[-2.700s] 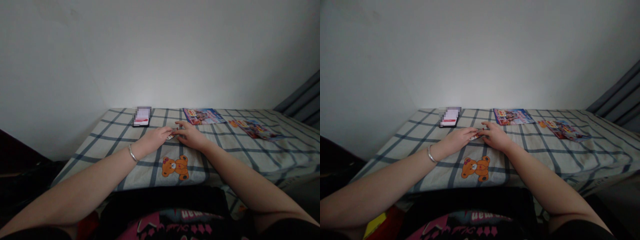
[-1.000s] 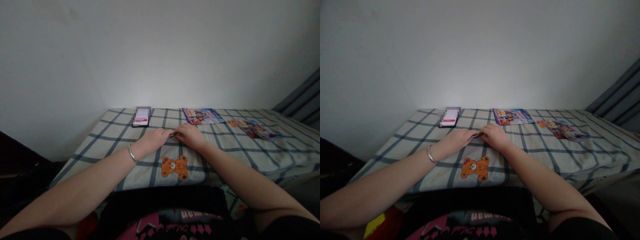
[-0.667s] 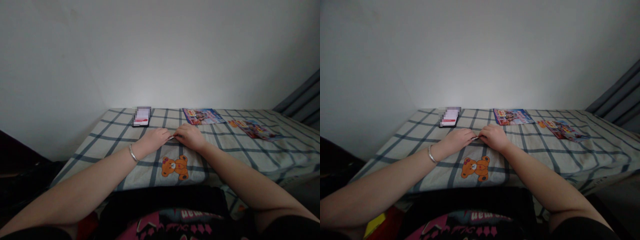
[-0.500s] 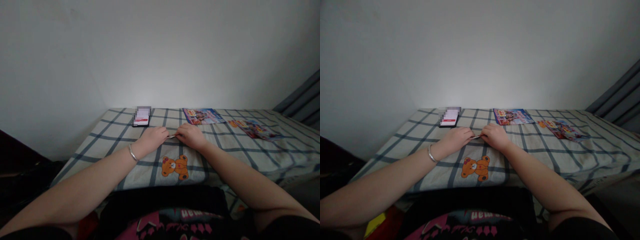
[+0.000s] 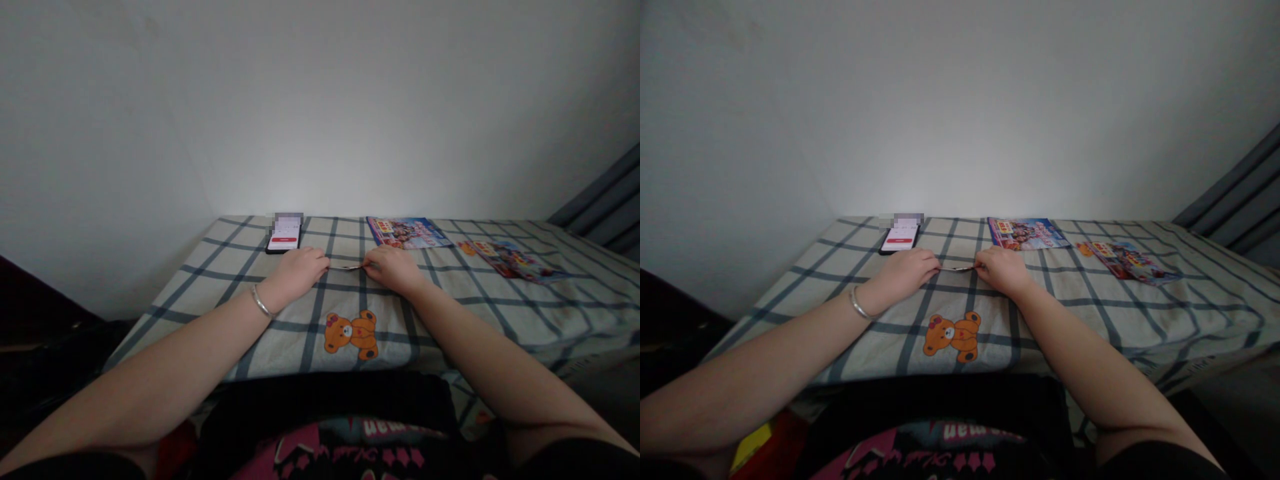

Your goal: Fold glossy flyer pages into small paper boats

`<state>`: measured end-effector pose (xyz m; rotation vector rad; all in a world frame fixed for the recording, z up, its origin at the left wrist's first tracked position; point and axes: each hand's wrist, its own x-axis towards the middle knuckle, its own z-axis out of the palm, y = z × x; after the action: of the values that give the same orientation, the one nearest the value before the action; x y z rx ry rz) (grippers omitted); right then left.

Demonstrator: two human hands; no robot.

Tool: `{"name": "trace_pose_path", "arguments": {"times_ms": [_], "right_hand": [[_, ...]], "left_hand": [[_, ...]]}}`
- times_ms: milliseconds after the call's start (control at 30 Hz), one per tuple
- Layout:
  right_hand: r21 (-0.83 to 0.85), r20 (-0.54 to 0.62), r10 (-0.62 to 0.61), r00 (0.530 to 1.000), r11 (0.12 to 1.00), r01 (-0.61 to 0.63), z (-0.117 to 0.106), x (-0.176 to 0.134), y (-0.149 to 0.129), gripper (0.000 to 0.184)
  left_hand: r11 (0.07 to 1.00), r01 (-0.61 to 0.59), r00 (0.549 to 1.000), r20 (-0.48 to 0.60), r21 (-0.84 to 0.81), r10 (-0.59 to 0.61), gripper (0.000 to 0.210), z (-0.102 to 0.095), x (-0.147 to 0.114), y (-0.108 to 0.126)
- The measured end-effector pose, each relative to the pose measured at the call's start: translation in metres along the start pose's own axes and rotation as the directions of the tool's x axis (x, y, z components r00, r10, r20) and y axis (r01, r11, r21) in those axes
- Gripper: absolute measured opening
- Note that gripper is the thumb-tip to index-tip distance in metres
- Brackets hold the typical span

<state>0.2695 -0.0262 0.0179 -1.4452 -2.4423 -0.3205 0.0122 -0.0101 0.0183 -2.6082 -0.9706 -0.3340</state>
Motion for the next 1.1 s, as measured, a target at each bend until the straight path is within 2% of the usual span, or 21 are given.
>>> {"name": "trace_pose_path", "arguments": {"times_ms": [133, 367, 667, 833, 1100], "right_hand": [[0.065, -0.022, 0.051, 0.998, 0.997, -0.05, 0.002, -0.002, 0.004, 0.009], [0.299, 0.03, 0.109, 0.994, 0.948, -0.113, 0.007, -0.001, 0.014, 0.017], [0.357, 0.029, 0.112, 0.993, 0.927, -0.115, 0.011, 0.0, 0.015, 0.018], [0.372, 0.023, 0.094, 0.995, 0.923, -0.096, 0.012, 0.001, 0.014, 0.028], [0.344, -0.01, 0.03, 0.999, 0.939, -0.025, 0.016, 0.001, 0.016, 0.018]], "left_hand": [[0.999, 0.043, 0.999, 0.008, -0.027, -0.042, 0.019, 0.001, -0.001, -0.004], [0.949, 0.143, 0.987, -0.028, -0.282, -0.157, 0.02, 0.013, 0.001, -0.008], [0.958, 0.153, 0.983, -0.06, -0.242, -0.172, 0.026, 0.02, -0.002, -0.006], [0.969, 0.144, 0.977, -0.128, -0.201, -0.172, 0.038, 0.015, -0.002, -0.002], [0.988, -0.105, 0.992, -0.082, -0.113, 0.096, 0.028, 0.01, 0.0, -0.001]]}}
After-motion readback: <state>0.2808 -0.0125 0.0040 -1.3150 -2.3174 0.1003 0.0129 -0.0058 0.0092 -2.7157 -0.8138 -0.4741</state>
